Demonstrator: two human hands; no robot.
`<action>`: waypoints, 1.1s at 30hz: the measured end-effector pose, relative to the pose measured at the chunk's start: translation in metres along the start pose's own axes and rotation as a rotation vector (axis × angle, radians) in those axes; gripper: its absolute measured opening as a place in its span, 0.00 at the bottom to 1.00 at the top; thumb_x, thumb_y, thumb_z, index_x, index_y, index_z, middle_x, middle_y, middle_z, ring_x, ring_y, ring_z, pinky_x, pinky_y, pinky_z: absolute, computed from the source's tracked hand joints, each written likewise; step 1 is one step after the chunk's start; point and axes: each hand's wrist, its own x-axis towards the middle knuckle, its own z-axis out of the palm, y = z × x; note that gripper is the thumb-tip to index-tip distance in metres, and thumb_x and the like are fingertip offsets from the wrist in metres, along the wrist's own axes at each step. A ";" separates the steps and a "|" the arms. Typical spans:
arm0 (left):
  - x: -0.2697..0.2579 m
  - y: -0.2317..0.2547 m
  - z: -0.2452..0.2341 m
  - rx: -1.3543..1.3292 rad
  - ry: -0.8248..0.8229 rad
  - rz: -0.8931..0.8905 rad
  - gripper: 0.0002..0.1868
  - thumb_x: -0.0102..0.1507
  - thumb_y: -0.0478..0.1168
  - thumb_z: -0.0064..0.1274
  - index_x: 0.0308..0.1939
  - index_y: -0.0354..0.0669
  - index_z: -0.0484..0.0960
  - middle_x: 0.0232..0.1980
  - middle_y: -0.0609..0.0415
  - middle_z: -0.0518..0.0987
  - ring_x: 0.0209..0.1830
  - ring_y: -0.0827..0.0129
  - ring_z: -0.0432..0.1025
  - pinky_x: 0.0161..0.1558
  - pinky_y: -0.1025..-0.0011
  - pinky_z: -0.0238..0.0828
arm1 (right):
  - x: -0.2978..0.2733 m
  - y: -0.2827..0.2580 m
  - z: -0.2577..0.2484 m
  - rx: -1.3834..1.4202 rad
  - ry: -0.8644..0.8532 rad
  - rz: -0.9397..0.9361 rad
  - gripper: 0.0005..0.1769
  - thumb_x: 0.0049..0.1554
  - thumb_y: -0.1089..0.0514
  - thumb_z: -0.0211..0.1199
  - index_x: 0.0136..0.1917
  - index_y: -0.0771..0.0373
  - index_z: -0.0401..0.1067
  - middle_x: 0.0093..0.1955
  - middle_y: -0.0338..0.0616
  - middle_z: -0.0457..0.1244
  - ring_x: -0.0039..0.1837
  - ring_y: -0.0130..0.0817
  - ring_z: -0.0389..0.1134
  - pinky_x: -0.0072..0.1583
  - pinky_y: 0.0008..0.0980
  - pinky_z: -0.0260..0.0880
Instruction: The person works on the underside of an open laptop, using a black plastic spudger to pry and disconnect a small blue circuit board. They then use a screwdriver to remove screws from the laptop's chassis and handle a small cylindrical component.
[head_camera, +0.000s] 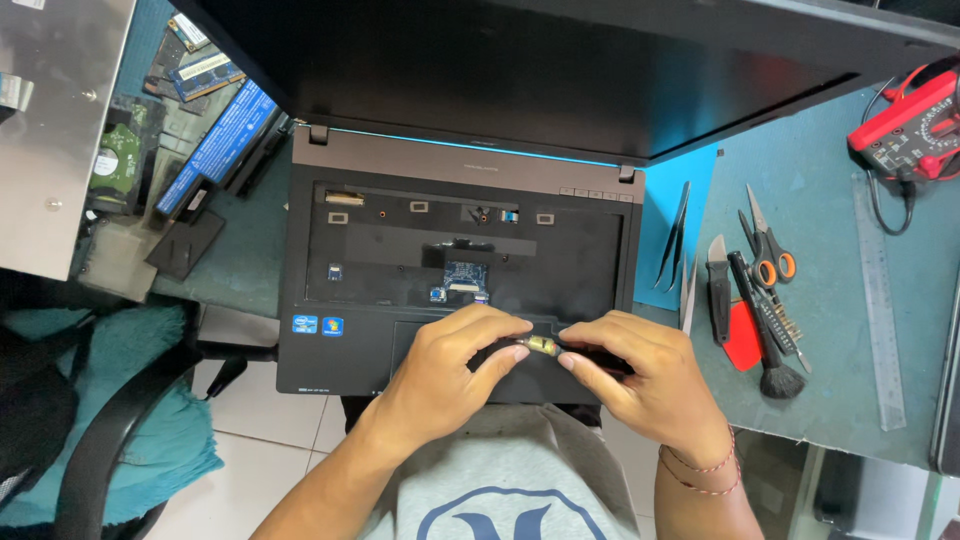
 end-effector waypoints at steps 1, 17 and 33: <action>-0.001 0.000 0.000 -0.001 -0.003 -0.001 0.10 0.61 0.37 0.51 0.44 0.38 0.79 0.43 0.51 0.80 0.42 0.65 0.75 0.48 0.72 0.72 | 0.000 0.000 0.001 0.001 0.001 0.003 0.06 0.53 0.56 0.61 0.42 0.60 0.73 0.37 0.37 0.68 0.36 0.29 0.67 0.41 0.24 0.64; -0.001 -0.002 0.009 0.020 0.023 0.206 0.06 0.61 0.33 0.53 0.41 0.35 0.76 0.39 0.49 0.78 0.39 0.62 0.74 0.44 0.70 0.72 | 0.003 -0.006 0.002 0.043 -0.022 -0.073 0.06 0.52 0.59 0.63 0.44 0.62 0.72 0.38 0.38 0.66 0.39 0.32 0.65 0.43 0.27 0.65; 0.003 0.001 0.019 0.032 0.091 0.341 0.05 0.60 0.29 0.55 0.38 0.34 0.75 0.38 0.48 0.77 0.37 0.61 0.74 0.43 0.69 0.73 | -0.005 0.003 0.003 0.073 0.017 -0.021 0.05 0.51 0.60 0.63 0.42 0.62 0.73 0.39 0.37 0.67 0.41 0.32 0.66 0.44 0.26 0.66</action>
